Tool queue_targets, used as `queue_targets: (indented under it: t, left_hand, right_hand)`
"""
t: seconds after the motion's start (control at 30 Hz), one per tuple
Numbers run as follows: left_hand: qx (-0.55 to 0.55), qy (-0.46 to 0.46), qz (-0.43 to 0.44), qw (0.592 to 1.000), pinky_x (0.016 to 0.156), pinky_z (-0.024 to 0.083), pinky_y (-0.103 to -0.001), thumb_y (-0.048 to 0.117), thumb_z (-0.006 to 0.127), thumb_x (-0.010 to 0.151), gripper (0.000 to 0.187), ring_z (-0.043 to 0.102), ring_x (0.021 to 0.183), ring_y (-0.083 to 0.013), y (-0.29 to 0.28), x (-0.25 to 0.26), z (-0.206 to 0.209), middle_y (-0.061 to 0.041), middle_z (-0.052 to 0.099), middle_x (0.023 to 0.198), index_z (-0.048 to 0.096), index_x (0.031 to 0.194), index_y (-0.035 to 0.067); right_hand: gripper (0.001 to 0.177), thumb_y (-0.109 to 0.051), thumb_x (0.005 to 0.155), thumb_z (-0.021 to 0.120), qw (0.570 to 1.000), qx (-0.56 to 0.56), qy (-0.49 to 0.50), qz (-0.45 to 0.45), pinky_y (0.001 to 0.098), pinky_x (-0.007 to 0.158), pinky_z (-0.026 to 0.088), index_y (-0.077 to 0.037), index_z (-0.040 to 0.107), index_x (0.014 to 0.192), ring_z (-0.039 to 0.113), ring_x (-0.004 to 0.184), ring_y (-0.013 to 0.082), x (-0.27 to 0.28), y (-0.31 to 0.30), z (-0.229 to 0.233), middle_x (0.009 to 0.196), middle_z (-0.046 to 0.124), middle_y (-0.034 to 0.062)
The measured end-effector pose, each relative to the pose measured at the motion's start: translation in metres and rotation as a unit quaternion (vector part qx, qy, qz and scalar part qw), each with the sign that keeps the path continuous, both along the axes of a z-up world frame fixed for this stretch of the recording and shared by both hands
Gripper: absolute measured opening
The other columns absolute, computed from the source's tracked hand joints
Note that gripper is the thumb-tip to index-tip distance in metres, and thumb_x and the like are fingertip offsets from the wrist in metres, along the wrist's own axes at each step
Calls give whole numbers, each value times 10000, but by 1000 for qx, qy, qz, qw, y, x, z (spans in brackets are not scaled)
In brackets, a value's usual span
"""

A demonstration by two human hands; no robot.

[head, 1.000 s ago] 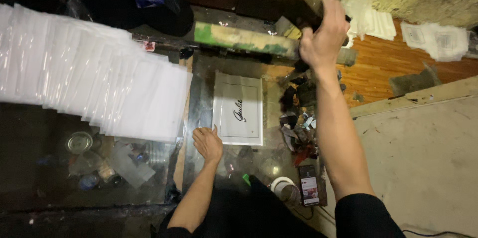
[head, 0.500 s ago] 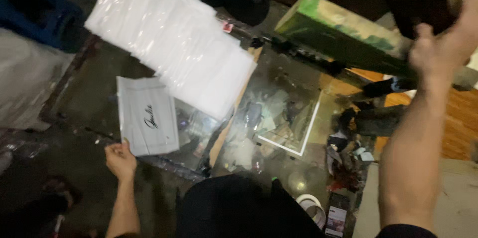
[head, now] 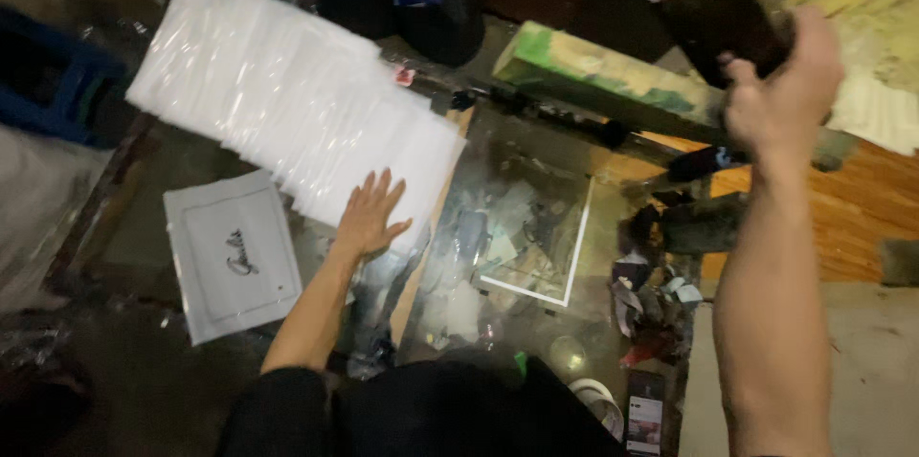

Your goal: The person performs screen printing by placing a white sheet under a screen frame, using a squeegee to pull ink across the screen, and then lifting the sheet to reveal the printed design. The person repeats this process multiple times, stacking the printed sheets on the table.

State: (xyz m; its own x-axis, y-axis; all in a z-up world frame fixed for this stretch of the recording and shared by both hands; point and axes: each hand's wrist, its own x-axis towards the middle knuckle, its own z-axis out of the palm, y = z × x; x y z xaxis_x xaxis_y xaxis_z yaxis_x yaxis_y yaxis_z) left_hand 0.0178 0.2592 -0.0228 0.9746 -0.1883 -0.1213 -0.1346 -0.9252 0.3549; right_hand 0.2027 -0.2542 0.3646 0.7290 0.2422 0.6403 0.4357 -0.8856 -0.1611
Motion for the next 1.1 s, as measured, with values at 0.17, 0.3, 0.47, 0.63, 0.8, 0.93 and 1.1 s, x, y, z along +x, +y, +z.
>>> queue_targets:
  t: [0.17,0.3,0.47,0.63,0.8,0.93,1.1]
  left_hand:
    - [-67,-60,83,992,1299,174,-654,411,320,1148,540,189,1680,-370,-35,9,-5,-56,363,1772,478,1653,305]
    - [-130,-121,25,984,1137,381,-655,319,412,1116,534,459,1533,-477,-111,0,-62,-201,563,1624,537,1578,81]
    - [-91,178,-77,977,1338,-24,-625,615,281,1091,751,-122,1684,-379,-241,-10,21,-84,-62,1845,170,1762,298]
    - [-51,89,-104,989,1340,12,-617,714,406,1049,865,-105,1681,-409,-295,-2,5,-94,-78,1846,168,1763,287]
    - [-56,87,-52,993,1322,57,-641,758,414,1027,902,-37,1674,-440,-309,-4,-4,-120,-44,1845,169,1760,293]
    - [-59,93,-49,993,1329,27,-636,762,414,1025,907,-47,1675,-433,-311,-8,-11,-114,-53,1845,167,1761,294]
    - [-59,56,-48,996,1314,79,-643,748,449,1023,900,-8,1671,-438,-314,-8,-14,-142,14,1841,219,1748,267]
  right_hand:
    - [403,-110,925,862,999,16,-12,28,507,777,432,36,641,1228,584,955,416,-8,19,15,1097,654,220]
    - [483,-216,873,882,999,-7,-39,11,519,774,448,-13,674,1258,642,966,444,3,18,9,1103,709,194]
    - [487,-166,852,903,1000,8,-21,8,490,803,465,-30,650,1245,632,943,409,-1,21,14,1106,703,177]
    - [507,-186,877,873,999,25,14,14,494,870,484,-38,648,1306,660,1047,417,-9,25,18,1195,720,180]
    - [546,-161,826,938,999,15,-17,23,471,824,478,-26,644,1266,653,990,405,-2,24,17,1144,724,180]
    - [513,-147,884,920,1000,18,-4,18,470,808,478,-52,642,1306,658,1015,392,-7,27,21,1170,730,165]
    - [553,-79,868,880,997,25,-16,65,474,845,486,-48,637,1364,660,1064,431,-13,32,30,1229,732,202]
